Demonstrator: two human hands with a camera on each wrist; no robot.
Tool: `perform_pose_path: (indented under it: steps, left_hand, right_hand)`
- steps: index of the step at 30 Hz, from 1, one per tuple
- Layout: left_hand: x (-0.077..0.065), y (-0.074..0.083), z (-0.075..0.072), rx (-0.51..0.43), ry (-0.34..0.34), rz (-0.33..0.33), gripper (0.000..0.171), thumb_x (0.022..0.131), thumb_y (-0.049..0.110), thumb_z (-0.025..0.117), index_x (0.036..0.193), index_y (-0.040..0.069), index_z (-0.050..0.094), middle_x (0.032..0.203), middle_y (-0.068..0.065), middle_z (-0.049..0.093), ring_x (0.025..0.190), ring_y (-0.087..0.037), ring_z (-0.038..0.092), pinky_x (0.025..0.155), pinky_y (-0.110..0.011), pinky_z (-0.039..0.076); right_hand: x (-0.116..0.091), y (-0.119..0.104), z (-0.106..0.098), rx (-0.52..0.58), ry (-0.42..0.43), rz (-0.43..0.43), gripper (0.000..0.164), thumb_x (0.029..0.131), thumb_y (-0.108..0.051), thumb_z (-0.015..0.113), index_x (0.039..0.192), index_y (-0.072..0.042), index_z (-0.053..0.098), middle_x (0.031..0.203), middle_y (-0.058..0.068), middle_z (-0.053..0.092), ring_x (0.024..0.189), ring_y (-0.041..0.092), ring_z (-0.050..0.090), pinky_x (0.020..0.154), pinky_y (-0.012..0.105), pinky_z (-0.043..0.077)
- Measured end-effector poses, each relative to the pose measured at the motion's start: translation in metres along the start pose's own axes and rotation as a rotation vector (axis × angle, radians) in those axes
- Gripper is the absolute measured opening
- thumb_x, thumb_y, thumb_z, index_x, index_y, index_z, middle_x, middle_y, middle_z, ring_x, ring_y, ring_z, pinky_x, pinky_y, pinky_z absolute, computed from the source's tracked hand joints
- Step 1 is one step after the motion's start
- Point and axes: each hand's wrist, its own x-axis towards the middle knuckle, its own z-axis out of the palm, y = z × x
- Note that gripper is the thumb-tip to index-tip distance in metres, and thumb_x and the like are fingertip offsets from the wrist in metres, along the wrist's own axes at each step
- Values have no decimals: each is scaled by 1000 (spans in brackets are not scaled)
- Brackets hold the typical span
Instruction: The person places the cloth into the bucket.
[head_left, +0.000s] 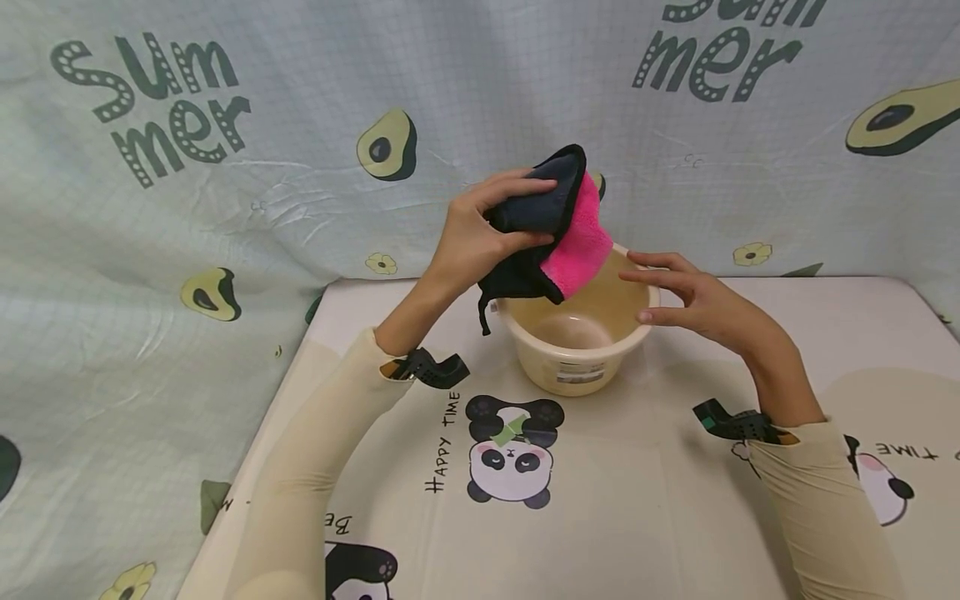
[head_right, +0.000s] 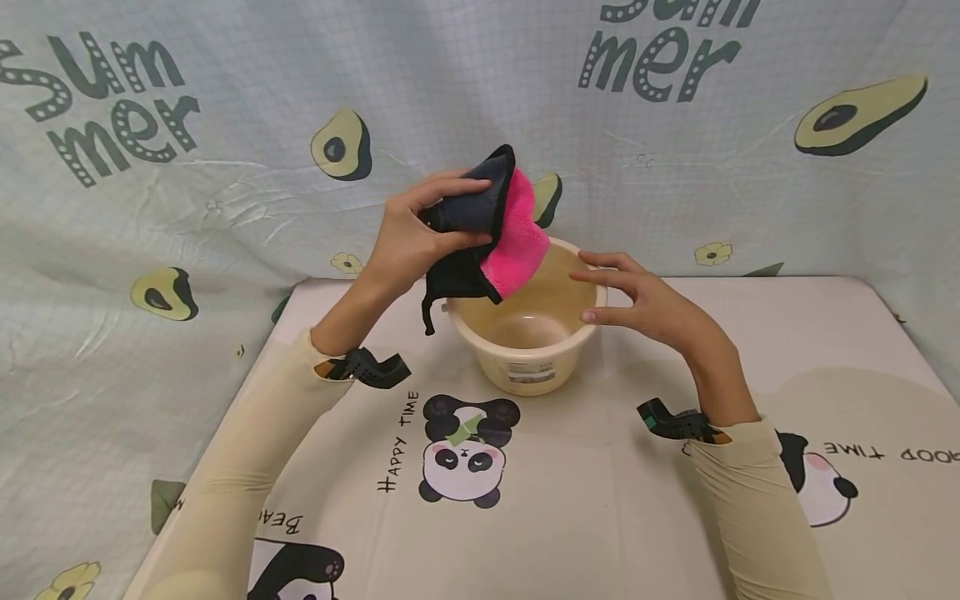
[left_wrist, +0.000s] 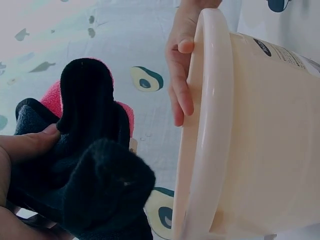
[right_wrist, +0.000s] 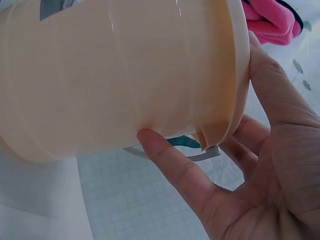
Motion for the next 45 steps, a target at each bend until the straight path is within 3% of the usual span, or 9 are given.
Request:
perform_pose_path:
  steps: [9,14,20,27,31,37,45]
  left_hand:
    - [8,-1,8,-7,-57,-36,46,72,-1,90,114,0,74,132,-11,64,124,-15,57,102,-29,50]
    - [16,-1,11,-61,-94,-35,40,71,-5,89,102,-2,63,125,-11,58,113,-21,61,95,-31,55]
    - [28,-1,13,7,-133,26,38,74,3,89,86,3,53,117,-11,55,115,-16,52,98,-29,50]
    - [32,-4,13,17,-177,83,34,74,1,89,88,1,59,101,-7,56,107,-15,51,97,-31,52]
    - [26,-11,10,50,-197,39,29,74,2,89,92,1,66,94,-4,59,100,-15,54,96,-30,53]
    - [22,-16,-1,132,-283,-54,30,77,4,88,104,4,76,106,-5,69,105,-13,61,96,-26,52]
    - [22,-17,-8,284,-408,-148,32,82,4,85,113,7,79,116,-8,74,107,-16,68,92,-24,54]
  right_hand:
    - [1,-2,1,2,-13,-12,59,93,-11,74,149,-14,54,160,0,31,149,27,22,113,62,23]
    - [0,-3,2,3,-9,3,58,93,-12,74,148,-16,56,159,2,32,149,28,22,113,64,24]
    - [-2,-2,2,0,-4,44,57,93,-14,74,147,-14,56,158,4,32,148,30,22,112,67,24]
    - [-2,-3,2,13,-6,53,58,93,-12,74,148,-13,54,158,5,31,148,29,22,113,66,25]
    - [-1,-3,2,8,-8,22,58,93,-11,74,148,-15,55,159,3,31,149,28,22,114,64,24]
    - [1,-1,1,-17,-9,-27,58,92,-10,74,147,-16,56,160,0,31,150,27,22,114,64,22]
    - [-1,-3,1,-19,-7,5,58,93,-10,74,147,-15,56,162,1,30,150,30,21,114,69,22]
